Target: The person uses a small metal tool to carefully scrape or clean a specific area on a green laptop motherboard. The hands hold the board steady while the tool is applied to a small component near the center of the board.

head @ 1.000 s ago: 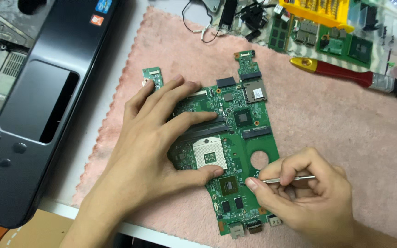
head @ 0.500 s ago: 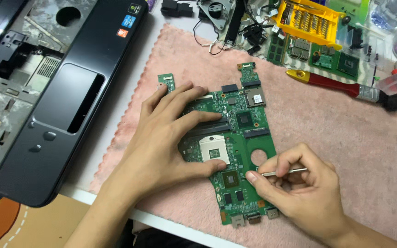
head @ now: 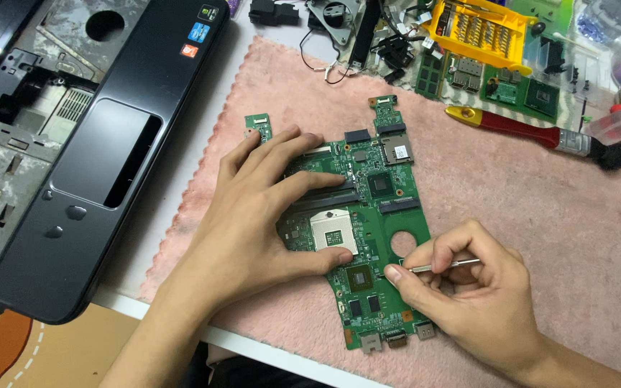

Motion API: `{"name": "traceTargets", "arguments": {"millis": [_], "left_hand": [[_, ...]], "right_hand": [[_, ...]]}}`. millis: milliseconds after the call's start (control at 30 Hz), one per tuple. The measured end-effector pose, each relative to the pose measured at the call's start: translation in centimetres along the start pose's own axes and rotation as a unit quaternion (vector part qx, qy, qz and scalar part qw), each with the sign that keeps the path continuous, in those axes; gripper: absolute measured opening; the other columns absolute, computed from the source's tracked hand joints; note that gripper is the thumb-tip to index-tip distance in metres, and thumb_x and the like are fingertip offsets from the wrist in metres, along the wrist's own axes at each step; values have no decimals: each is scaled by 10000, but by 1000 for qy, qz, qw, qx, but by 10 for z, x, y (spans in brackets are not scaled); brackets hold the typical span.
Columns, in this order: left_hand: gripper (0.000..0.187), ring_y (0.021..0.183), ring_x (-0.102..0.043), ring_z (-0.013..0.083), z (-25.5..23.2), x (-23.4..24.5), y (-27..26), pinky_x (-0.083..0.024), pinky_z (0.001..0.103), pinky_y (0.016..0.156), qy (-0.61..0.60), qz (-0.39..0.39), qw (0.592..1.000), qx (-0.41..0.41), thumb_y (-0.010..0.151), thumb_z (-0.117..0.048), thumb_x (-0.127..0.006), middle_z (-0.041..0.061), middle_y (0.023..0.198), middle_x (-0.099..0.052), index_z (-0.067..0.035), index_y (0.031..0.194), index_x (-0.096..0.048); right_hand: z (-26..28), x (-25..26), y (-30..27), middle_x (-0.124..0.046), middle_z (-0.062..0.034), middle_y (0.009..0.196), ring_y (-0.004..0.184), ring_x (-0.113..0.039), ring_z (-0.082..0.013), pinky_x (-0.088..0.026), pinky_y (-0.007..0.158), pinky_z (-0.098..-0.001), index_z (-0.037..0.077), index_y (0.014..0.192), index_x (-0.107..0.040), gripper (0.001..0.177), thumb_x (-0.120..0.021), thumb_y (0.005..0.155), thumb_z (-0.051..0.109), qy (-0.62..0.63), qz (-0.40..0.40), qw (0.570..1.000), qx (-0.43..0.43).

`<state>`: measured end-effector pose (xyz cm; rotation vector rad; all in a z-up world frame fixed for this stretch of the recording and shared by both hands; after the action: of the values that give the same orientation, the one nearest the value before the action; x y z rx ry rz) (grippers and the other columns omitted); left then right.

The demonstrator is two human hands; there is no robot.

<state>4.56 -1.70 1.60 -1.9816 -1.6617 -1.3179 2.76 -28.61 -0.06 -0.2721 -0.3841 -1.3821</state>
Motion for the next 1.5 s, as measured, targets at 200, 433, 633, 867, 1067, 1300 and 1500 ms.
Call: {"name": "traceTargets", "arguments": {"millis": [200, 433, 633, 867, 1067, 1300, 1500], "left_hand": [[760, 1635, -505, 401, 0, 0, -1, -246, 600, 1345, -3, -6, 1000, 1, 823, -681, -908, 143, 1650, -627, -228, 1421, -783], [761, 1632, -510, 387, 2, -2, -1, -243, 591, 1335, 3, -16, 1000, -7, 800, -691, -917, 125, 1654, -635, -257, 1412, -790], [771, 1639, -478, 372, 3, -4, -3, -211, 591, 1336, -10, -11, 1000, 1, 779, -694, -917, 107, 1661, -630, -256, 1405, -811], [756, 1588, -546, 267, -2, -7, -6, -201, 616, 1326, 21, -17, 999, -28, 817, -674, -883, 140, 1625, -654, -218, 1415, -811], [750, 1574, -575, 314, -4, -13, -9, -279, 584, 1314, 45, -13, 996, -72, 906, -632, -825, 121, 1597, -710, -135, 1466, -782], [718, 1591, -554, 307, -4, -13, -7, -331, 537, 1262, 52, -2, 997, -60, 919, -616, -819, 97, 1621, -696, -170, 1481, -775], [702, 1540, -582, 287, -5, -12, -7, -358, 527, 1219, 62, -6, 997, -53, 903, -616, -820, 62, 1622, -695, -219, 1480, -777]], "right_hand": [[-5, 0, 1, -885, -56, 806, 578, -729, -49, -614, 506, -182, 129, 854, -536, 476, -1002, 800, 46, 17, 4, 1000, -22], [-9, 0, 10, -895, -37, 794, 551, -690, -33, -553, 483, -181, 144, 868, -545, 479, -1013, 812, 58, 50, 33, 998, -12], [-16, 1, 15, -820, -67, 795, 770, -821, -105, -764, 976, -316, 121, 906, -576, 404, -949, 868, -31, 151, 31, 988, 0], [-17, 1, 19, -736, -39, 734, 617, -682, -100, -573, 584, -251, 148, 1012, -557, 439, -957, 897, 9, 158, 53, 985, 40], [-6, -2, 20, -747, -64, 665, 482, -578, -97, -437, 450, -252, 124, 1214, -571, 435, -912, 947, 83, 168, 64, 982, 63], [-6, -2, 22, -788, -77, 842, 638, -666, -127, -558, 597, -258, 73, 1035, -738, 163, -885, 974, 44, 181, 117, 976, 44], [-3, 1, 20, -785, -58, 879, 719, -720, -139, -585, 658, -272, 57, 1055, -781, 83, -848, 1006, 68, 145, 150, 976, 58]]}}
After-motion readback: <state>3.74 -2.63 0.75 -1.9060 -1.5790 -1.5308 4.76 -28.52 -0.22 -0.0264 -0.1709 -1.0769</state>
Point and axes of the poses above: each hand's wrist, its own y-axis towards the middle knuckle, its own x-axis out of the back of the hand, z = x × y, the point moved 5 cm from there along y, towards the middle knuckle
